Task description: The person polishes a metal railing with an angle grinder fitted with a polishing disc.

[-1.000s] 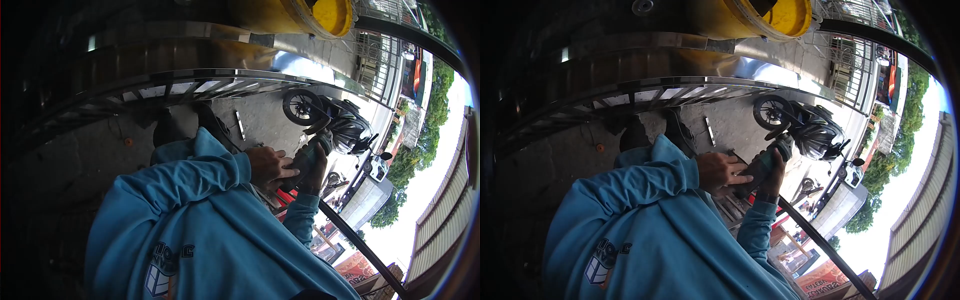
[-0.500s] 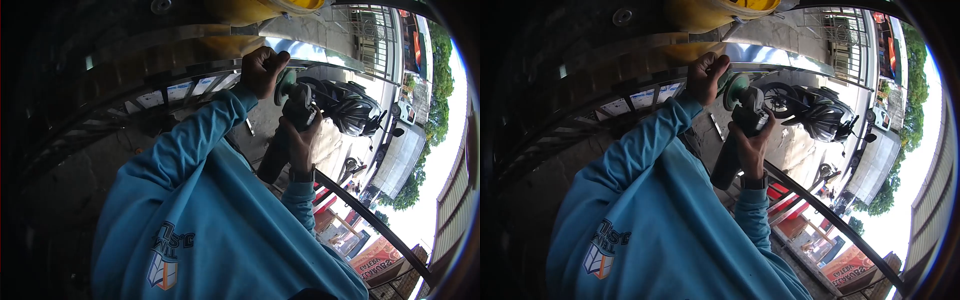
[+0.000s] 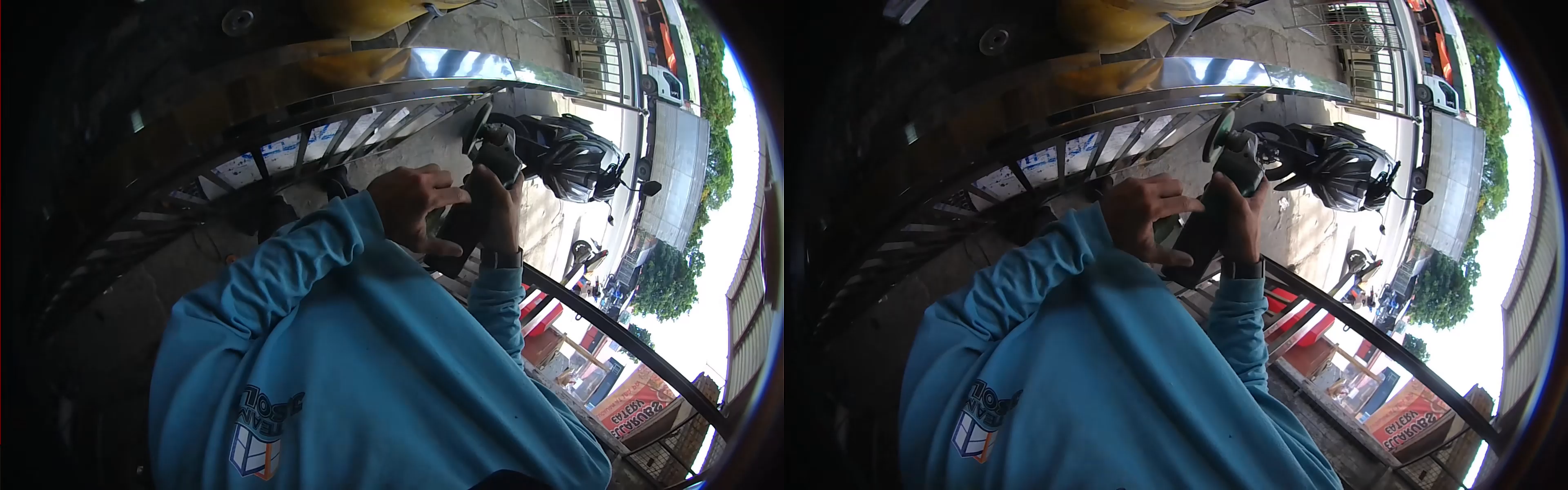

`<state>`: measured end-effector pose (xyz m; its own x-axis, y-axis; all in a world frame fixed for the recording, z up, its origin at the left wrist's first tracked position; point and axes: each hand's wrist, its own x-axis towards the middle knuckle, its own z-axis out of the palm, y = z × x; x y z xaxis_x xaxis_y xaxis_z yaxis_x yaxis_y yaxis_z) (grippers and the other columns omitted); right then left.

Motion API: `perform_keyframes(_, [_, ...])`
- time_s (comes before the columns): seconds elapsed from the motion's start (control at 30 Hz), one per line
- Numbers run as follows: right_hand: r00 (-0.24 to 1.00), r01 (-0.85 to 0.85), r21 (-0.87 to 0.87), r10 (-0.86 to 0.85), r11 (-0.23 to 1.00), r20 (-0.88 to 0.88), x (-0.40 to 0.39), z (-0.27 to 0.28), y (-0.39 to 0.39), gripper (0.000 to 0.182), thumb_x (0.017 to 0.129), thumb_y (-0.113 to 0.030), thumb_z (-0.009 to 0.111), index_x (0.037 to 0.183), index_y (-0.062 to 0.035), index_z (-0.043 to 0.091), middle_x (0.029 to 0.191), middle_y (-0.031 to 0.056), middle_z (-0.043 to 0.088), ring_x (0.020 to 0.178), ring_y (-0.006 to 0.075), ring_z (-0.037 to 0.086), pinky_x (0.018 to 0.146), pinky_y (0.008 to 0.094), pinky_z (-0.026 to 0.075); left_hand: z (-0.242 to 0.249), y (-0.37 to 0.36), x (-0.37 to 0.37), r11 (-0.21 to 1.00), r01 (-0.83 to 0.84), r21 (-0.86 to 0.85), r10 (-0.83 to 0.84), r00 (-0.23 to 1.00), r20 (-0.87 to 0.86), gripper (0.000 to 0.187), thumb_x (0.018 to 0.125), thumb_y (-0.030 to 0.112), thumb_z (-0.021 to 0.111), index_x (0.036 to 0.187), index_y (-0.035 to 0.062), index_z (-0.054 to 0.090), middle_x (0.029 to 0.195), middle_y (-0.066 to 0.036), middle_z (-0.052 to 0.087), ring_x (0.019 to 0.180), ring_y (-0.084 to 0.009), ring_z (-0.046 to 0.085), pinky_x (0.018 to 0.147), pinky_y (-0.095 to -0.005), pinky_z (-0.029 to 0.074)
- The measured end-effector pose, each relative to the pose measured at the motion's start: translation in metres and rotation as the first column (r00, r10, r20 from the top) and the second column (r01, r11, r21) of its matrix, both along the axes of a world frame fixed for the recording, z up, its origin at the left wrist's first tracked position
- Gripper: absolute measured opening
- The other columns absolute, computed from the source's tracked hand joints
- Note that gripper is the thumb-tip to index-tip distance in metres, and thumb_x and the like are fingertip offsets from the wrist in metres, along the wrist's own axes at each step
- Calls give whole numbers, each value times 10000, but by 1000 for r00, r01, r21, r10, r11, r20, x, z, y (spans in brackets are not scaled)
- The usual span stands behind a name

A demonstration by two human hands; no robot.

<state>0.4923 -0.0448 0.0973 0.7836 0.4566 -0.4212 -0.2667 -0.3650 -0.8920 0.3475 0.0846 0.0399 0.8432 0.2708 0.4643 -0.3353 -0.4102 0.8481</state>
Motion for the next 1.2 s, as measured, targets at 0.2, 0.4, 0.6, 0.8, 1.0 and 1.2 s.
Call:
perform_keyframes(0.2, [990, 12, 17, -10, 1000, -141, 11, 4, -4, 444, 849, -183, 730, 1158, -69, 432, 842, 118, 616, 679, 222, 656, 583, 341, 574, -4, -19, -17, 947, 220, 234, -212, 975, -59, 780, 758, 521, 767, 1387, 110, 558, 989, -131, 621, 877, -277, 643, 779, -408, 567])
perform_keyframes(0.4, [989, 49, 34, -43, 998, -143, 11, 3, 4, 442, 846, -190, 735, 1155, -71, 442, 837, 120, 624, 660, 237, 659, 574, 368, 579, -5, -34, -29, 920, 105, 377, -92, 994, -51, 718, 825, 379, 711, 1433, 62, 498, 1026, -158, 623, 898, -280, 652, 813, -399, 555])
perform_keyframes(0.6, [991, 18, -28, -21, 999, -129, 10, 5, 18, 519, 823, -150, 769, 1166, -39, 396, 833, 112, 610, 636, 227, 650, 549, 357, 581, -5, -36, -33, 906, 18, 424, -10, 1000, -21, 723, 805, 316, 728, 1413, 11, 484, 1024, -202, 617, 904, -309, 660, 826, -401, 548])
perform_keyframes(0.8, [916, -238, -194, 287, 952, 280, 25, -2, 38, 684, 787, -306, 809, 1236, -21, 379, 998, 143, 581, 803, 209, 643, 673, 334, 565, 5, -41, -30, 999, 27, 45, -22, 994, -107, 932, 717, 287, 846, 1464, 9, 364, 1061, -223, 627, 830, -344, 685, 718, -417, 572])
perform_keyframes(1.0, [500, -521, -547, 754, 655, 426, 50, 2, 77, 895, 737, -341, 828, 1348, 12, 277, 1153, 259, 574, 1037, 324, 628, 840, 367, 536, 18, -30, -7, 866, 62, -496, -170, 970, -176, 1311, 754, 284, 850, 1528, 102, -193, 1273, -282, 587, 793, -301, 709, 726, -379, 584])
perform_keyframes(1.2, [425, -615, -620, 867, 487, 260, 61, 5, 95, 818, 779, -305, 791, 1361, -5, 301, 1200, 258, 573, 1042, 299, 639, 828, 368, 550, 18, -16, 11, 605, 0, -796, -229, 958, -173, 1345, 835, 414, 786, 1455, 135, -375, 1284, -370, 528, 872, -310, 711, 753, -381, 596])
